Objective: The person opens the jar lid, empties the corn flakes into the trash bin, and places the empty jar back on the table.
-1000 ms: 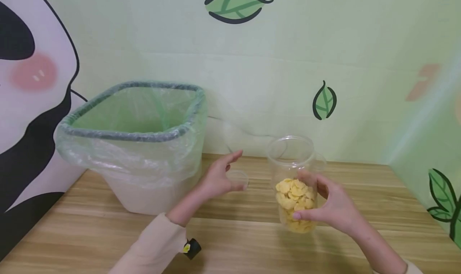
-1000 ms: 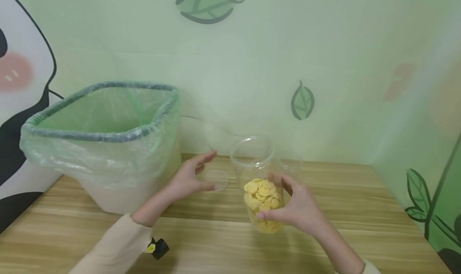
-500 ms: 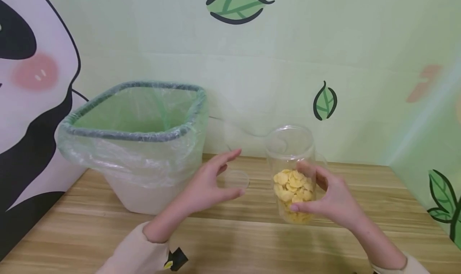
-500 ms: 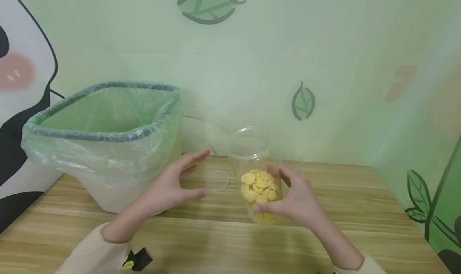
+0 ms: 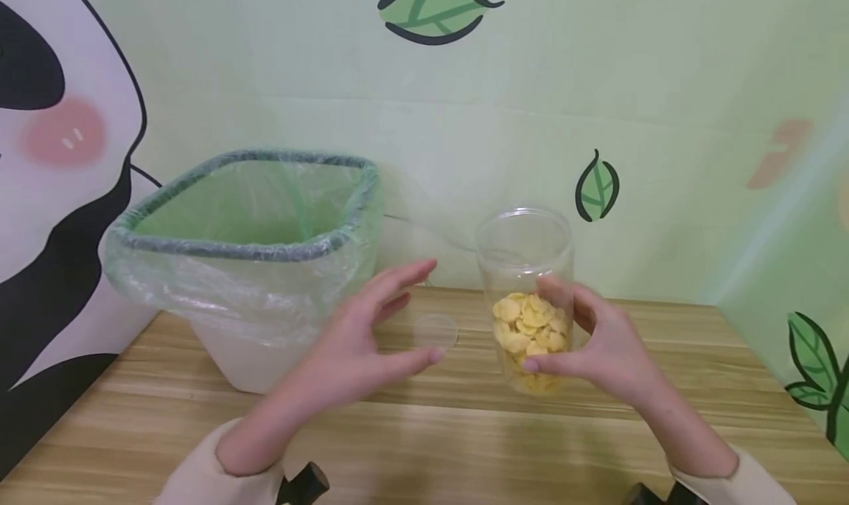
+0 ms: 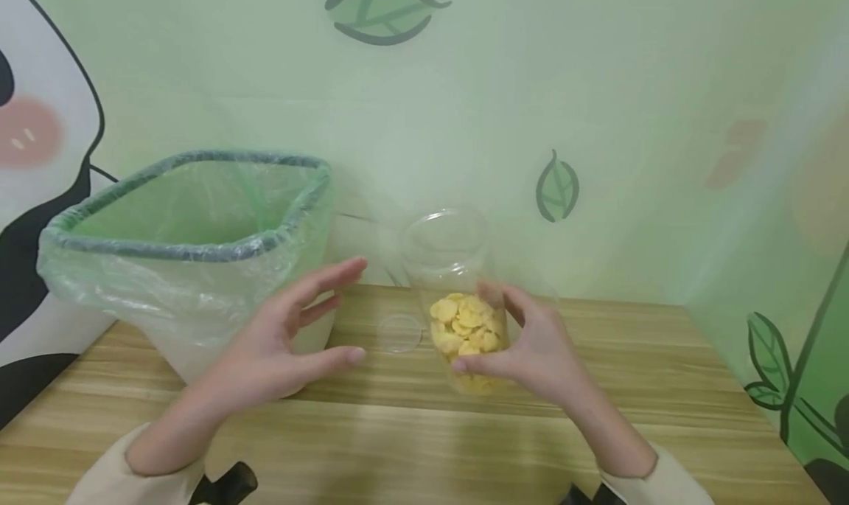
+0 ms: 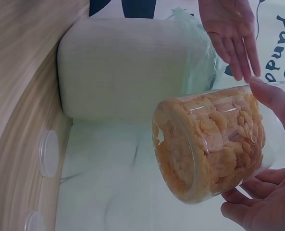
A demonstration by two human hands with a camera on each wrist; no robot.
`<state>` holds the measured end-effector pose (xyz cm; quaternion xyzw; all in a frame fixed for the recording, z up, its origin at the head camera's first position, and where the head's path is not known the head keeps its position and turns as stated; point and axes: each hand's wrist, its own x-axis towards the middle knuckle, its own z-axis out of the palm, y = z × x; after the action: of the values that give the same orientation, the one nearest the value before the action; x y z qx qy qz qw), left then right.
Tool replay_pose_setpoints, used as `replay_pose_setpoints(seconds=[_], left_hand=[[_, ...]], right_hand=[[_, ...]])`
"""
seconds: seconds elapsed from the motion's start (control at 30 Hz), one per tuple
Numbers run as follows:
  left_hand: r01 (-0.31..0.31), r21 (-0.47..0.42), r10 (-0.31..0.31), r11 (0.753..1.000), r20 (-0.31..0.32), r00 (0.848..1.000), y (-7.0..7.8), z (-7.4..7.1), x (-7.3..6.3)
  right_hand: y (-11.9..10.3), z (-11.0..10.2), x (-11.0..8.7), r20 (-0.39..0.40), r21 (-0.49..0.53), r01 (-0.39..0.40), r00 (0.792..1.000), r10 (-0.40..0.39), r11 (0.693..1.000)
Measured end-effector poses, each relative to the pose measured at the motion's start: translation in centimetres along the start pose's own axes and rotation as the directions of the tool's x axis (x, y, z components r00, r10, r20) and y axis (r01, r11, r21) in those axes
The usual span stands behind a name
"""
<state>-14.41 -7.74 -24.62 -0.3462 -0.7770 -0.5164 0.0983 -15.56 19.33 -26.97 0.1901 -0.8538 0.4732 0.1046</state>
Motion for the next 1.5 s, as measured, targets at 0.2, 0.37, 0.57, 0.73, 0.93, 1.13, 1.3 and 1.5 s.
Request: replay_pose_setpoints(seconds=[0.2,0.37,0.57,0.73,0.93,1.13,1.3,1.5], left_hand=[[-0.033,0.044,0.035,0.998,-0.058,0.998,1.2,-1.2,-0.1],[-0.095,0.119,0.109,0.988,-0.116,0.987,2.1,-2.1,-0.4],[-0.152,0.167,0.178,0.974,-0.158,0.971,2.8,-3.8,-0.7],[-0.143,0.212,0.188,0.967,-0.207,0.960,3.2,-5.4,-0.7],[-0.066,0.271,0.143,0.960,-0.278,0.950,2.8,-7.5,-0.7],[0.029,0.262,0.067,0.965,-0.350,0.935,2.1,-9.5,-1.2],[0.091,0.271,0.022,0.958,-0.384,0.923,1.6,-11.0,-2.0],[0.203,0.308,-0.055,0.929,-0.427,0.903,1.0,-13.0,-3.1]], right_hand=[[-0.6,0.0,0.5,-0.001,0.001,0.007,1.000,-0.007,1.000],[-1.1,0.0,0.9,0.002,-0.006,0.014,1.000,-0.014,1.000],[-1.7,0.1,1.6,0.012,-0.016,0.027,1.000,-0.027,1.000],[-2.3,0.3,2.4,0.019,-0.019,0.049,0.999,-0.049,0.999],[-3.0,0.3,3.0,0.011,-0.030,0.066,0.998,-0.066,0.997],[-3.8,0.4,3.6,0.026,-0.036,0.060,0.998,-0.060,0.998],[-4.1,0.3,4.1,0.035,-0.046,0.061,0.998,-0.059,0.997],[-4.8,0.2,5.3,0.027,-0.085,0.076,0.997,-0.074,0.994]])
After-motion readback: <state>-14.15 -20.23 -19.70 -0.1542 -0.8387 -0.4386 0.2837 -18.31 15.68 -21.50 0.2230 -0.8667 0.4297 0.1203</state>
